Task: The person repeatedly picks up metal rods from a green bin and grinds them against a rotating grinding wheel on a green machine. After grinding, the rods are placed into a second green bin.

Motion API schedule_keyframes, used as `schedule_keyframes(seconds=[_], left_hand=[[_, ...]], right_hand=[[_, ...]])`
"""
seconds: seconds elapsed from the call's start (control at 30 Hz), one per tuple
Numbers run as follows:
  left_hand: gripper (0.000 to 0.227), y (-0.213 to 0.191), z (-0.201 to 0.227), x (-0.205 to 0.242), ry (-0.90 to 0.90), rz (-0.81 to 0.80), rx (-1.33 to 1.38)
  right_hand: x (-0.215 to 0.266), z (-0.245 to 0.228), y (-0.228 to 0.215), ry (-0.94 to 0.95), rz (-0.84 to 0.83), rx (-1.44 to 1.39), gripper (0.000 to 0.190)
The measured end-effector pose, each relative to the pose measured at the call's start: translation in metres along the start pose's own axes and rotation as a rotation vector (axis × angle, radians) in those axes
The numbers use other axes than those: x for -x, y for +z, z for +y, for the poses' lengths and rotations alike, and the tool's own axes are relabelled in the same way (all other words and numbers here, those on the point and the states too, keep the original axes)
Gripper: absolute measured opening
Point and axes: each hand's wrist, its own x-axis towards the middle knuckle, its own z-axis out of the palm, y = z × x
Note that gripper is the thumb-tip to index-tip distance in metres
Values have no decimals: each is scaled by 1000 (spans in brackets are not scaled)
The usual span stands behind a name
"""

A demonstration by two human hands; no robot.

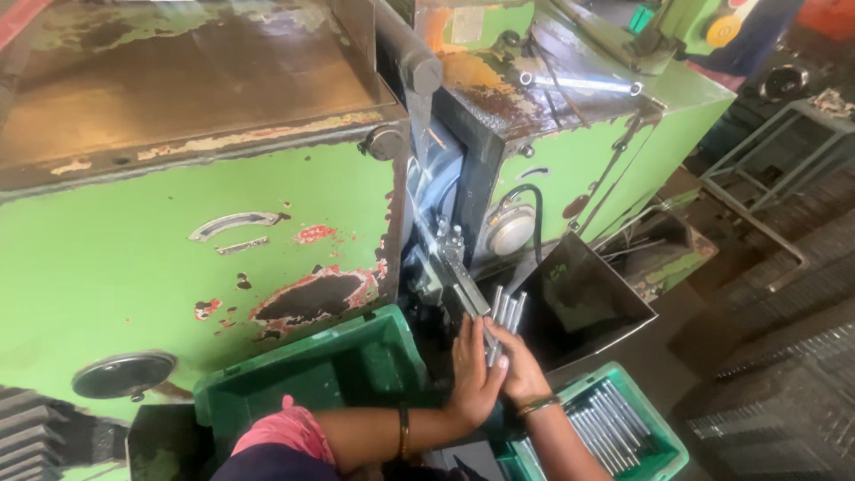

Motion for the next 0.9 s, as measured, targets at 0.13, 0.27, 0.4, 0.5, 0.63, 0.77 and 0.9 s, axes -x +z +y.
schedule_keyframes(seconds=[0.13, 0.27, 0.4, 0.5, 0.63, 0.77, 0.9], left_hand=[[75, 2, -16, -11, -87, -32, -56], [71, -9, -46, -45, -94, -1, -94], [69, -31, -78, -83, 91, 96, -183], [75, -43, -93, -97, 163, 102, -223], [75, -46, -102, -112, 158, 129, -222], [75, -52, -114, -125, 158, 112, -151], [75, -59, -123, -136, 141, 63, -116]], right_hand=[[0, -2, 9, 34, 75, -3, 25], [-4, -2, 9, -26, 181, -99, 21], [-10, -2, 4, -42, 167, -168, 17], [-10, -2, 4, -47, 179, -182, 17], [-8, -5, 11, -32, 230, -202, 18], [-4, -7, 16, -23, 222, -196, 18], [-3, -8, 19, -43, 204, -184, 19]])
